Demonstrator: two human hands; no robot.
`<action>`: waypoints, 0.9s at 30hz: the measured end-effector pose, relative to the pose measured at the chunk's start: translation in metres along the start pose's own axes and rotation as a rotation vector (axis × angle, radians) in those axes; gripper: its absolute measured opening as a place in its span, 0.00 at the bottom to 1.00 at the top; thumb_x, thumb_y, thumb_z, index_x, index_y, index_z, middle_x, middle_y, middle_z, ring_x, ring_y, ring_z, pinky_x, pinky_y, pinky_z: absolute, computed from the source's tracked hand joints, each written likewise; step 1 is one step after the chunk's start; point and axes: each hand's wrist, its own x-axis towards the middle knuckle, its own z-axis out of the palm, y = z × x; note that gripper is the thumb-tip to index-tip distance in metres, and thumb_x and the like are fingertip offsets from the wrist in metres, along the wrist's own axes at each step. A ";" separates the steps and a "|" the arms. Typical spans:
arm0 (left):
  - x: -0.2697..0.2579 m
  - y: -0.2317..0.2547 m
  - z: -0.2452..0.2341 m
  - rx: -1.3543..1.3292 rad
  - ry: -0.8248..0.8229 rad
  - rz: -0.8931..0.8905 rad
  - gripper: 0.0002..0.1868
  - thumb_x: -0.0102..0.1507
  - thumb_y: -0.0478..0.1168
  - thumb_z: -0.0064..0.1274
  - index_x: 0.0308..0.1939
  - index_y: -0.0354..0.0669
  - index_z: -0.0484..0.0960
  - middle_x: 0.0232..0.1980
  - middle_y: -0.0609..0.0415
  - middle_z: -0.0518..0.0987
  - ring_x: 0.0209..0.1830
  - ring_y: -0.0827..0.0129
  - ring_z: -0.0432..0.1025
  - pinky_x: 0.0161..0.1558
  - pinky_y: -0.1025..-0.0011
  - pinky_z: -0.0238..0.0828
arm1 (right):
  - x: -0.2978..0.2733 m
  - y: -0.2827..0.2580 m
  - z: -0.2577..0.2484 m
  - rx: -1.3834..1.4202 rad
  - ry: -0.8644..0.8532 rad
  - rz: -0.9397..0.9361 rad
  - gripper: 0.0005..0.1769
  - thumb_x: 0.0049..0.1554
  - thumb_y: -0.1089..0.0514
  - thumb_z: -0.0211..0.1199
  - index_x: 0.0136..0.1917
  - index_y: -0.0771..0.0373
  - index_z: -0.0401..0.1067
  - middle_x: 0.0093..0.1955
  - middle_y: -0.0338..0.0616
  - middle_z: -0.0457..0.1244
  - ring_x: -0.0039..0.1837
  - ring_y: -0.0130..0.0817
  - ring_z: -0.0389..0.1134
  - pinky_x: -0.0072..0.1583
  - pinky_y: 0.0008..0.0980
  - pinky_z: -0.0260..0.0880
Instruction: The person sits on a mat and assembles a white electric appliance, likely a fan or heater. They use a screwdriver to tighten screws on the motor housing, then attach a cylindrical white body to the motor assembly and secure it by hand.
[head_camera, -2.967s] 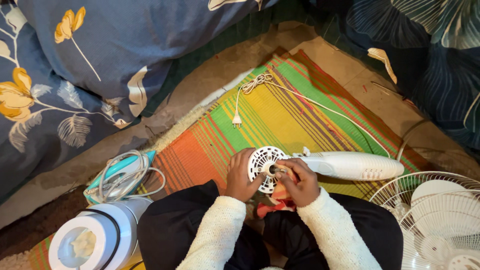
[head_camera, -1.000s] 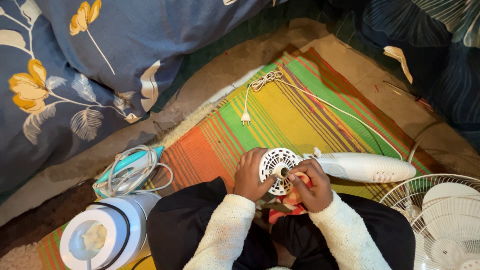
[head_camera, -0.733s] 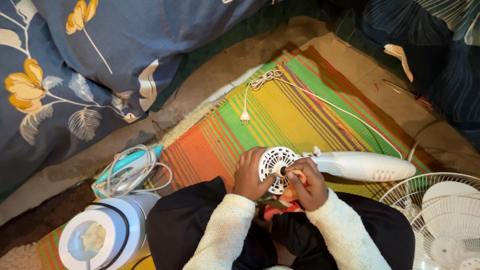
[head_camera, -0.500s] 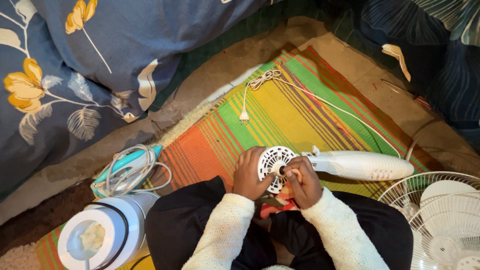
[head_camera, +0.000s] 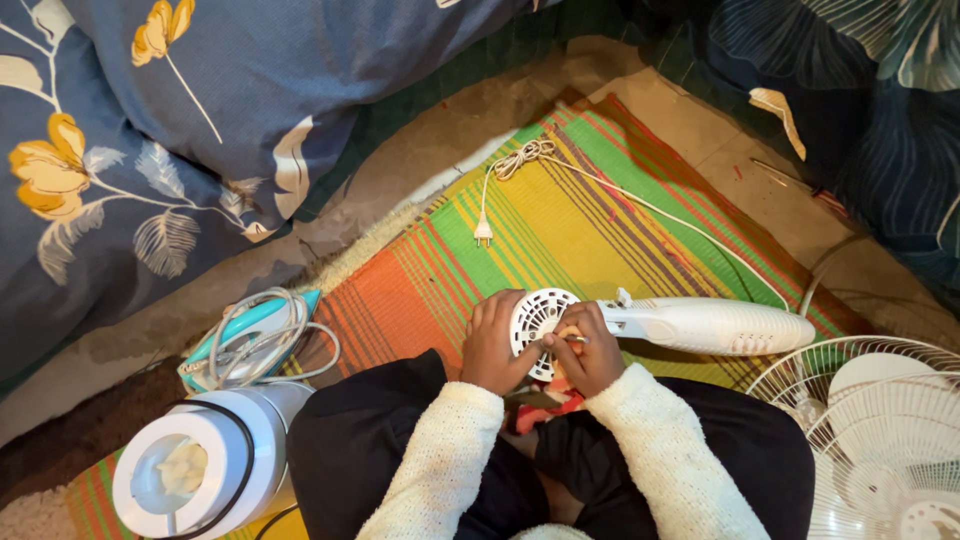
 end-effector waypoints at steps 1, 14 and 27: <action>0.000 0.000 0.001 0.002 0.006 0.006 0.37 0.59 0.53 0.63 0.66 0.40 0.70 0.65 0.45 0.73 0.67 0.48 0.64 0.65 0.53 0.58 | 0.000 0.002 0.001 0.013 0.002 0.016 0.13 0.58 0.58 0.68 0.48 0.65 0.67 0.50 0.52 0.60 0.52 0.48 0.67 0.50 0.38 0.70; -0.001 -0.008 0.003 0.015 0.013 0.057 0.39 0.53 0.48 0.64 0.66 0.40 0.70 0.65 0.45 0.73 0.66 0.47 0.64 0.65 0.53 0.58 | -0.005 -0.010 -0.004 0.019 0.120 -0.049 0.10 0.57 0.63 0.67 0.49 0.65 0.68 0.49 0.52 0.60 0.51 0.47 0.66 0.54 0.38 0.67; -0.002 -0.003 -0.001 0.000 -0.009 0.051 0.40 0.53 0.48 0.66 0.65 0.39 0.70 0.64 0.44 0.73 0.65 0.47 0.64 0.64 0.53 0.58 | -0.004 -0.017 -0.007 0.070 0.105 0.018 0.11 0.56 0.64 0.69 0.46 0.66 0.67 0.47 0.50 0.61 0.48 0.42 0.66 0.52 0.34 0.67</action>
